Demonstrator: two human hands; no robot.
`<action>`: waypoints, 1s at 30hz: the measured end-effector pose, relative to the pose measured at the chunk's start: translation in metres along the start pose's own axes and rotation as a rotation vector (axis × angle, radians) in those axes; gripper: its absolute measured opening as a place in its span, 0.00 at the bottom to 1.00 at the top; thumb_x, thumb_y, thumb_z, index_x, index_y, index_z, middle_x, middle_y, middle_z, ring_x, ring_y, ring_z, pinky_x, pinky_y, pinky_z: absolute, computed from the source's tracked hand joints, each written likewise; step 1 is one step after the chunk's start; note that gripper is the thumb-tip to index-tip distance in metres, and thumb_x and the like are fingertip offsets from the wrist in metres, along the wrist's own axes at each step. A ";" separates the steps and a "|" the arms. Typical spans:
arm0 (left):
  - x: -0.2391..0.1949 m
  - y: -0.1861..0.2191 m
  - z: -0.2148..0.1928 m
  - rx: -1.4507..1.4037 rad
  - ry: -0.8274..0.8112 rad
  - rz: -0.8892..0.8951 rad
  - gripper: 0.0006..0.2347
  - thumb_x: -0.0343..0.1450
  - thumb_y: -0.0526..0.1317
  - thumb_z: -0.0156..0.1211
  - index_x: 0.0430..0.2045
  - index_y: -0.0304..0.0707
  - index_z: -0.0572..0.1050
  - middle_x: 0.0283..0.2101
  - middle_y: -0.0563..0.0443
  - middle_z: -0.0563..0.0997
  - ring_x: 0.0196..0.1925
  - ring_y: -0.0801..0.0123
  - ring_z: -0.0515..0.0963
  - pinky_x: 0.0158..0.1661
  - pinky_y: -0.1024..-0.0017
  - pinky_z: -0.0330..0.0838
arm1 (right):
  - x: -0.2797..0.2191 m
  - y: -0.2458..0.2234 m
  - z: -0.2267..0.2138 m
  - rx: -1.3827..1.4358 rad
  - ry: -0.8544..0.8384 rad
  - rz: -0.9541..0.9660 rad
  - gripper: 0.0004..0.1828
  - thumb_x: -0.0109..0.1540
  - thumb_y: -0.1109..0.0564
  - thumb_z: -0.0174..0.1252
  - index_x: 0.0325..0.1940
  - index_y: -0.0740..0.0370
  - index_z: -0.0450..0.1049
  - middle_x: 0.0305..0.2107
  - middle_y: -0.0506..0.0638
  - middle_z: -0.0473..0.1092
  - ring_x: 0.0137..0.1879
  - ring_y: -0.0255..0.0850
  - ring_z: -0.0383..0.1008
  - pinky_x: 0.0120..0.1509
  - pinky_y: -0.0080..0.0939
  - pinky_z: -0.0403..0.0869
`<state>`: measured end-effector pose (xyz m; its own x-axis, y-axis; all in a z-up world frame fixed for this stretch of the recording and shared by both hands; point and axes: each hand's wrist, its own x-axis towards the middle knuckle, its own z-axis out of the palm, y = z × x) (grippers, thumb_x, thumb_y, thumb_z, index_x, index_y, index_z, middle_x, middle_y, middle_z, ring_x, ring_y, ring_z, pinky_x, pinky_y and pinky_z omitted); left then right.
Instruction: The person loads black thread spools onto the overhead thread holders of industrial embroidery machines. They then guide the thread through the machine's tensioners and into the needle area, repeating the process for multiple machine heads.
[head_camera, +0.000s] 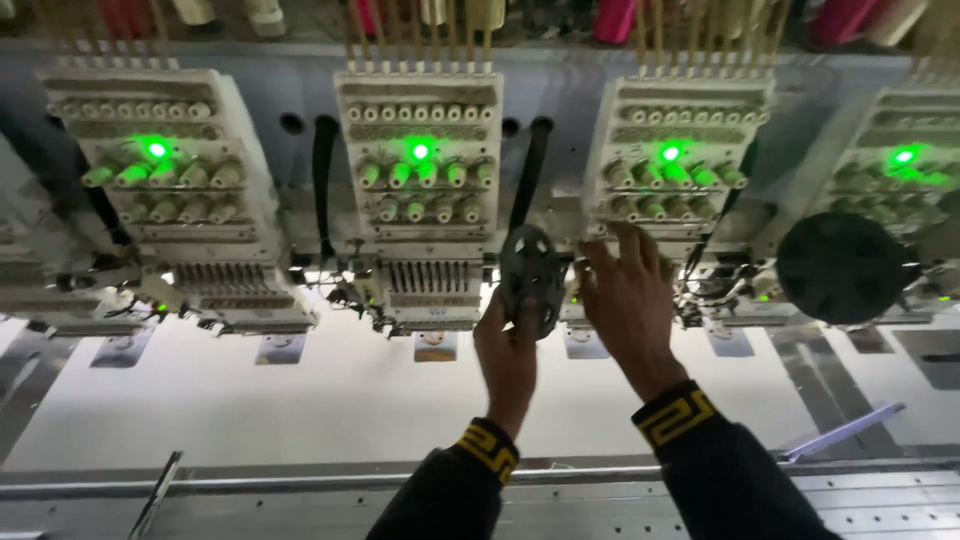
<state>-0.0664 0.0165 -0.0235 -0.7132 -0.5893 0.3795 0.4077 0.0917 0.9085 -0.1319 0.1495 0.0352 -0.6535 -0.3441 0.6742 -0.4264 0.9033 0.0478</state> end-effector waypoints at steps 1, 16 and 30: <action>-0.003 0.003 0.003 0.010 -0.002 -0.005 0.08 0.73 0.37 0.59 0.39 0.30 0.78 0.32 0.37 0.85 0.36 0.55 0.86 0.29 0.64 0.85 | -0.001 0.000 0.005 0.008 -0.007 0.005 0.13 0.60 0.51 0.62 0.50 0.45 0.78 0.57 0.49 0.66 0.65 0.51 0.68 0.53 0.62 0.76; -0.008 0.018 0.033 0.109 0.094 0.094 0.06 0.74 0.37 0.55 0.34 0.34 0.76 0.25 0.47 0.80 0.27 0.63 0.81 0.26 0.67 0.82 | -0.003 0.001 0.027 0.249 0.040 0.097 0.04 0.62 0.57 0.65 0.40 0.50 0.77 0.48 0.46 0.70 0.57 0.53 0.74 0.60 0.60 0.70; -0.001 0.031 0.040 0.120 0.106 0.124 0.05 0.74 0.36 0.53 0.34 0.33 0.76 0.24 0.43 0.78 0.25 0.57 0.81 0.24 0.66 0.80 | 0.004 0.013 0.034 0.189 0.166 -0.249 0.04 0.64 0.56 0.62 0.36 0.49 0.74 0.31 0.43 0.70 0.50 0.44 0.74 0.73 0.58 0.61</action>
<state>-0.0765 0.0521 0.0111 -0.5952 -0.6483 0.4747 0.4129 0.2601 0.8728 -0.1609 0.1515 0.0136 -0.4110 -0.4874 0.7704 -0.6779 0.7284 0.0992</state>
